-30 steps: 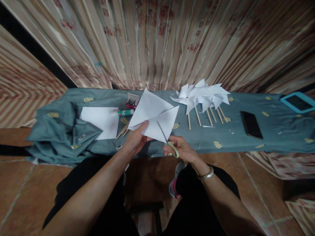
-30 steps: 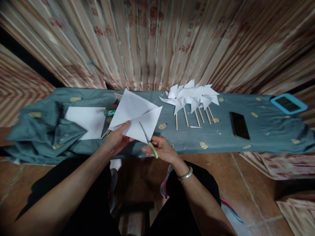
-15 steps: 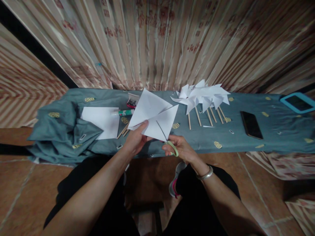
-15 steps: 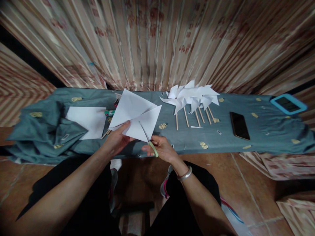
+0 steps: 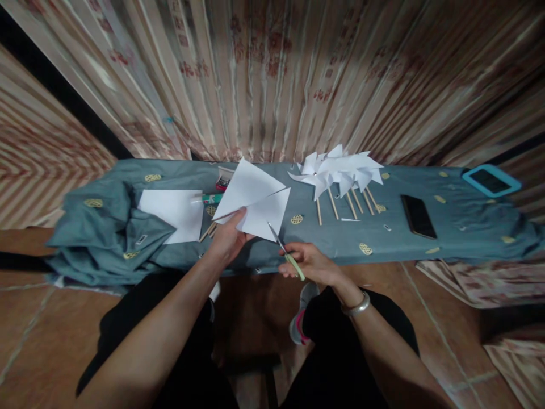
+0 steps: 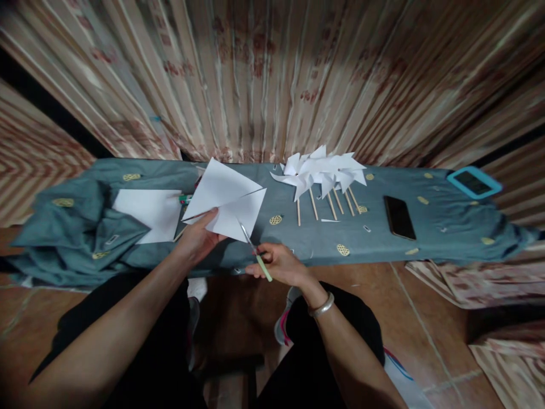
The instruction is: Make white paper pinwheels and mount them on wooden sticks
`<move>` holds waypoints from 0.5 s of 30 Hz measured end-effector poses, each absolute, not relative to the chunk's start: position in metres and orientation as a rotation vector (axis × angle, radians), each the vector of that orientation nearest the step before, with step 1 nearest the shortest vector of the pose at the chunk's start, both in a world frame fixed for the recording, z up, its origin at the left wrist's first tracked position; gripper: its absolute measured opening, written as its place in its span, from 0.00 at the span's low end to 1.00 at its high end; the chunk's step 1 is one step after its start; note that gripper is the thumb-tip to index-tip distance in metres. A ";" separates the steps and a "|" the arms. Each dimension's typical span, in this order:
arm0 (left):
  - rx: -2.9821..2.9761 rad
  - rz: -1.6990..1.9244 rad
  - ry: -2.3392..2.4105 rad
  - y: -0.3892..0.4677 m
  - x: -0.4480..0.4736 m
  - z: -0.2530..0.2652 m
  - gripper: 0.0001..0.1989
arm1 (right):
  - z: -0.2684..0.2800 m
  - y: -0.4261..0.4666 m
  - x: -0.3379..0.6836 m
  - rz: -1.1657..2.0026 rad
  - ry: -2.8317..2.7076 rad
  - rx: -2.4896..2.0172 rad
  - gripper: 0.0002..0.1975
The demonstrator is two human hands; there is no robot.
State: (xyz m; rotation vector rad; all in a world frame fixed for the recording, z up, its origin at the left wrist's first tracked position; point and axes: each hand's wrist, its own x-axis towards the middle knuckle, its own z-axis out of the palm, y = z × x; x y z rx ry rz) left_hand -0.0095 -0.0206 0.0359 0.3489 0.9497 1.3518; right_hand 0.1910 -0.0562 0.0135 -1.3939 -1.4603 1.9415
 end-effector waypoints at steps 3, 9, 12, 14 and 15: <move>0.305 1.377 0.939 -0.018 -0.010 0.032 0.12 | 0.016 -0.058 0.212 1.620 -1.780 -1.543 0.23; 0.331 1.172 0.907 -0.020 0.002 0.024 0.11 | 0.037 -0.051 0.233 0.490 -2.193 -2.151 0.18; 0.310 1.113 0.898 -0.027 0.009 0.024 0.09 | 0.044 -0.044 0.228 0.354 -2.226 -2.225 0.20; 0.272 1.118 0.902 -0.034 0.011 0.024 0.07 | 0.046 -0.038 0.222 0.332 -2.255 -2.223 0.20; 0.256 1.112 0.903 -0.038 0.011 0.024 0.06 | 0.045 -0.034 0.220 0.310 -2.263 -2.232 0.19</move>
